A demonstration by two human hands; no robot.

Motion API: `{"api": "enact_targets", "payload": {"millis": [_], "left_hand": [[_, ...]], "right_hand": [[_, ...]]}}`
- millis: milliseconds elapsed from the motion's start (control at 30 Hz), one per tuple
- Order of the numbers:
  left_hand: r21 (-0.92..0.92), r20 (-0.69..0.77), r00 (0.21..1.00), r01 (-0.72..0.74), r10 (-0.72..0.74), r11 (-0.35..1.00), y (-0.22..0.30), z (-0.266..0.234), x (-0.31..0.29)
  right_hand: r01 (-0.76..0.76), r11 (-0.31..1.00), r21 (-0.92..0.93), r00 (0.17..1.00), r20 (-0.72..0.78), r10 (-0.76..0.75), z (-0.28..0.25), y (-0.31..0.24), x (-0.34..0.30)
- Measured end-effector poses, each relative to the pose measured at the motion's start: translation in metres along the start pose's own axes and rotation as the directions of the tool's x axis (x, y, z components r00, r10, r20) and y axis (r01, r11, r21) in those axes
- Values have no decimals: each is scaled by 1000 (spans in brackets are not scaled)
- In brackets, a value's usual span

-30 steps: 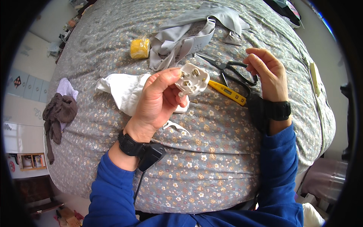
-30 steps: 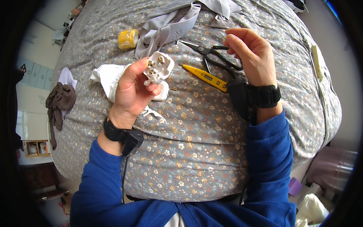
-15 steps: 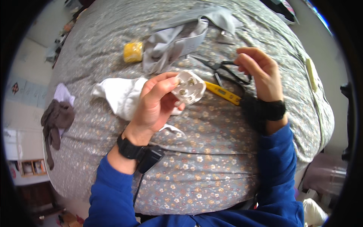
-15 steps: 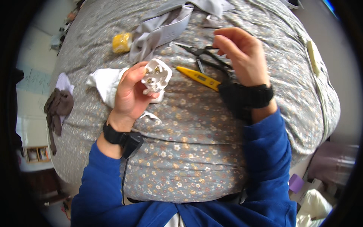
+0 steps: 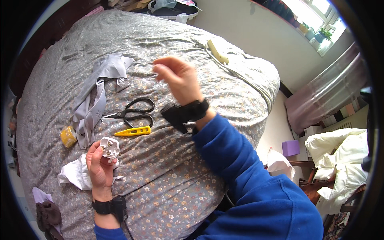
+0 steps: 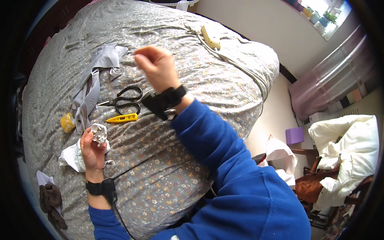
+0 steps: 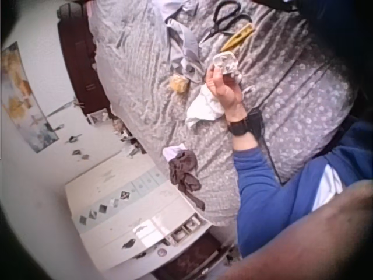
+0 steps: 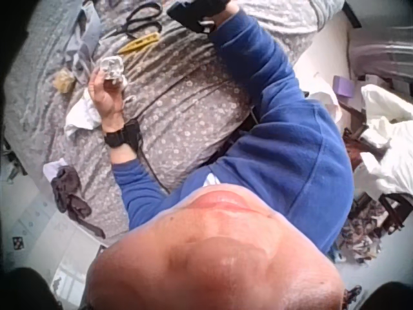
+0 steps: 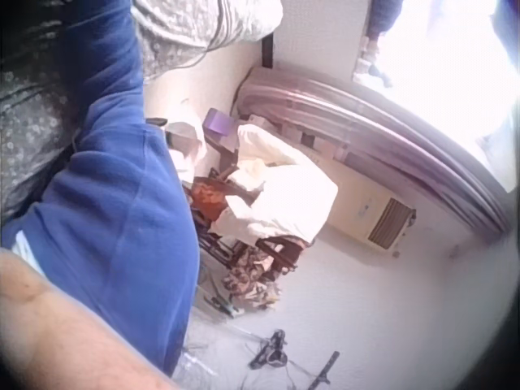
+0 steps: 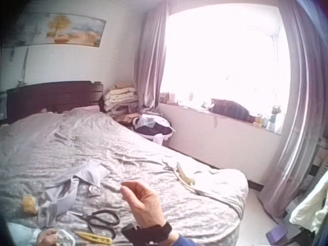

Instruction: The person assembles a white electrical plug by inserting metal terminals into the housing and tightening them with a yellow screwdriver. They then attach the cover and retrieve a power strip from a storage area.

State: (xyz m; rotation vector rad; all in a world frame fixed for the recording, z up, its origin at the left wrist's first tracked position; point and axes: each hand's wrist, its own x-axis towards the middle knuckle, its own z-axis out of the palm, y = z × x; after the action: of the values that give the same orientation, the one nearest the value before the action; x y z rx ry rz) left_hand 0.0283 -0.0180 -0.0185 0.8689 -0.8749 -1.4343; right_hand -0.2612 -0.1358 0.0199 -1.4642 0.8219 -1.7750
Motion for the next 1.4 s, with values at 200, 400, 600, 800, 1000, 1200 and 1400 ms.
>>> {"api": "enact_targets", "payload": {"millis": [200,400,600,800,1000,1200,1400], "left_hand": [[-42,50,999,-8,10,999,0,0,2],[-140,52,999,3,5,990,0,-8,7],[-303,-37,986,-166,163,938,52,-18,-9],[-263,-158,900,-435,406,861,119,-30,-68],[-267,-313,922,-316,228,911,100,-20,-112],[-489,-93,992,-121,87,864,79,-5,-113],[-547,-128,991,-51,-24,835,68,-15,-112]], "right_hand": [[-127,647,-752,992,-88,92,-157,-42,29],[-245,562,-790,961,-273,35,-325,-95,-73],[-565,612,-554,804,-537,255,-361,-123,-119],[-73,786,-614,997,-41,61,-236,-147,-45],[113,932,-346,949,315,2,-51,-165,-37],[-72,982,-173,715,678,172,90,-133,-79],[-348,934,-73,538,801,263,167,-83,-90]]}}
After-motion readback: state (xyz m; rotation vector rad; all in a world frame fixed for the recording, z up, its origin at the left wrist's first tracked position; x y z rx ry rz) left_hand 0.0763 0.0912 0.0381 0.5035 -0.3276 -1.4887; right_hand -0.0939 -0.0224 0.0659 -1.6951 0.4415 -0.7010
